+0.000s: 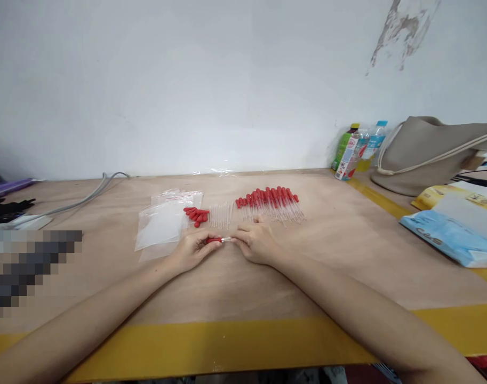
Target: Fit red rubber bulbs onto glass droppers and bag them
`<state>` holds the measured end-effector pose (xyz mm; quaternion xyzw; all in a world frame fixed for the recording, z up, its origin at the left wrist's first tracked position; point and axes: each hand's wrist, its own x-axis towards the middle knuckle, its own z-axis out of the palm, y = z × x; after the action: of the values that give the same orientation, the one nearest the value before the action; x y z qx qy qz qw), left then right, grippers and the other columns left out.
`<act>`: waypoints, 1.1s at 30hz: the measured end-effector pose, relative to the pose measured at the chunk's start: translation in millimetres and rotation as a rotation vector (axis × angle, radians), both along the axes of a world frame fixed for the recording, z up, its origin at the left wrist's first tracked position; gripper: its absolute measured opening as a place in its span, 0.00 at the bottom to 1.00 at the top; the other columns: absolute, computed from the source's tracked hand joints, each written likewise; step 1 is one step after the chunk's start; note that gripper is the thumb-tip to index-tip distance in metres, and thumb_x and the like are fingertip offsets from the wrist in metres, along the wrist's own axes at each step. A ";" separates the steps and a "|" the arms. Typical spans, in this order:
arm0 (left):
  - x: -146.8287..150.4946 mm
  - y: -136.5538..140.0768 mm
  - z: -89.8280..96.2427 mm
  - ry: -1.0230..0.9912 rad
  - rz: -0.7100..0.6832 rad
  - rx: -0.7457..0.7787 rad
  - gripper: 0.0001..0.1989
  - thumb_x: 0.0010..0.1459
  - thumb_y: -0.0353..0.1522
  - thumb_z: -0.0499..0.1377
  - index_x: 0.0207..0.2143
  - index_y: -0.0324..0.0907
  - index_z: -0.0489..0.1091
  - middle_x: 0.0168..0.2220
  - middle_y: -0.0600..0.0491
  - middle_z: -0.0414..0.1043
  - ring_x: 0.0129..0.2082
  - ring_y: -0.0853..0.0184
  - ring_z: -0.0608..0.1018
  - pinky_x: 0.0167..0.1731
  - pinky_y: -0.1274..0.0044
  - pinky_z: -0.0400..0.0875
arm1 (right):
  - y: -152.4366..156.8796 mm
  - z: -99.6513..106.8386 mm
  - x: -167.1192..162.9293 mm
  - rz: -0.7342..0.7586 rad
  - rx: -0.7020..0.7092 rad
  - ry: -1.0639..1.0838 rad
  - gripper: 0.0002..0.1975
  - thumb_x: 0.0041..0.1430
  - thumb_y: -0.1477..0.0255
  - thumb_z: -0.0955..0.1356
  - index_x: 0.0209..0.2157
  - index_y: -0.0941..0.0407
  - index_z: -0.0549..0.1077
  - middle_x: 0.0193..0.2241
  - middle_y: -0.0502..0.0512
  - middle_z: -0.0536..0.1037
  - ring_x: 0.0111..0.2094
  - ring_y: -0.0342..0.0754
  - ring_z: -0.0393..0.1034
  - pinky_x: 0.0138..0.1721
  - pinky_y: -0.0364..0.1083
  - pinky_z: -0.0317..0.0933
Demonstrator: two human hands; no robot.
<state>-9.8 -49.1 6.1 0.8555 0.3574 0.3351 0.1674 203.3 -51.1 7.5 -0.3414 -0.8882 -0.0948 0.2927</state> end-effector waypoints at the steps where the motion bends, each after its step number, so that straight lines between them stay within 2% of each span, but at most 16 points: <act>1: -0.1 -0.1 1.2 0.017 -0.002 0.040 0.08 0.57 0.34 0.54 0.34 0.40 0.70 0.29 0.53 0.72 0.27 0.70 0.72 0.28 0.79 0.66 | -0.2 0.1 0.1 0.003 0.012 -0.005 0.14 0.60 0.69 0.59 0.32 0.55 0.74 0.25 0.52 0.74 0.26 0.42 0.62 0.35 0.47 0.45; 8: -2.6 2.6 4.1 -0.008 0.007 0.174 0.08 0.55 0.33 0.57 0.37 0.40 0.70 0.32 0.51 0.73 0.30 0.69 0.73 0.31 0.78 0.67 | 5.0 -2.4 9.5 0.042 0.056 0.066 0.13 0.61 0.70 0.58 0.37 0.57 0.72 0.31 0.55 0.75 0.33 0.45 0.66 0.38 0.47 0.49; 14: -1.7 3.5 2.0 -0.025 0.012 0.200 0.07 0.56 0.34 0.57 0.35 0.39 0.71 0.30 0.52 0.73 0.29 0.70 0.73 0.30 0.78 0.67 | 5.7 -6.8 6.4 0.068 0.126 0.091 0.10 0.60 0.72 0.59 0.33 0.57 0.72 0.26 0.53 0.74 0.29 0.43 0.64 0.37 0.47 0.48; 21: -0.2 -0.7 2.9 0.000 -0.064 0.195 0.07 0.56 0.33 0.56 0.34 0.38 0.70 0.28 0.52 0.72 0.28 0.71 0.72 0.29 0.79 0.66 | 3.7 -5.9 -2.6 0.088 0.143 0.096 0.13 0.60 0.74 0.58 0.27 0.59 0.70 0.21 0.51 0.70 0.25 0.42 0.60 0.34 0.46 0.46; 28: -0.9 -2.5 2.1 0.025 -0.064 0.165 0.08 0.57 0.34 0.54 0.34 0.38 0.70 0.28 0.52 0.71 0.27 0.71 0.71 0.28 0.79 0.66 | 2.0 -5.3 -8.8 0.055 0.048 0.025 0.15 0.60 0.73 0.57 0.23 0.59 0.68 0.20 0.51 0.70 0.23 0.41 0.58 0.34 0.46 0.45; 33: -0.8 1.3 1.5 0.020 -0.058 0.189 0.07 0.57 0.33 0.55 0.35 0.39 0.70 0.29 0.52 0.72 0.29 0.70 0.72 0.30 0.78 0.66 | 0.5 3.9 -11.0 0.006 -0.059 -0.063 0.15 0.61 0.72 0.57 0.26 0.59 0.69 0.23 0.52 0.73 0.26 0.42 0.60 0.36 0.46 0.45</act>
<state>-10.6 -47.8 7.6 0.8808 0.3010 0.3538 0.0919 192.3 -50.6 11.4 -0.3439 -0.9003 -0.0783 0.2549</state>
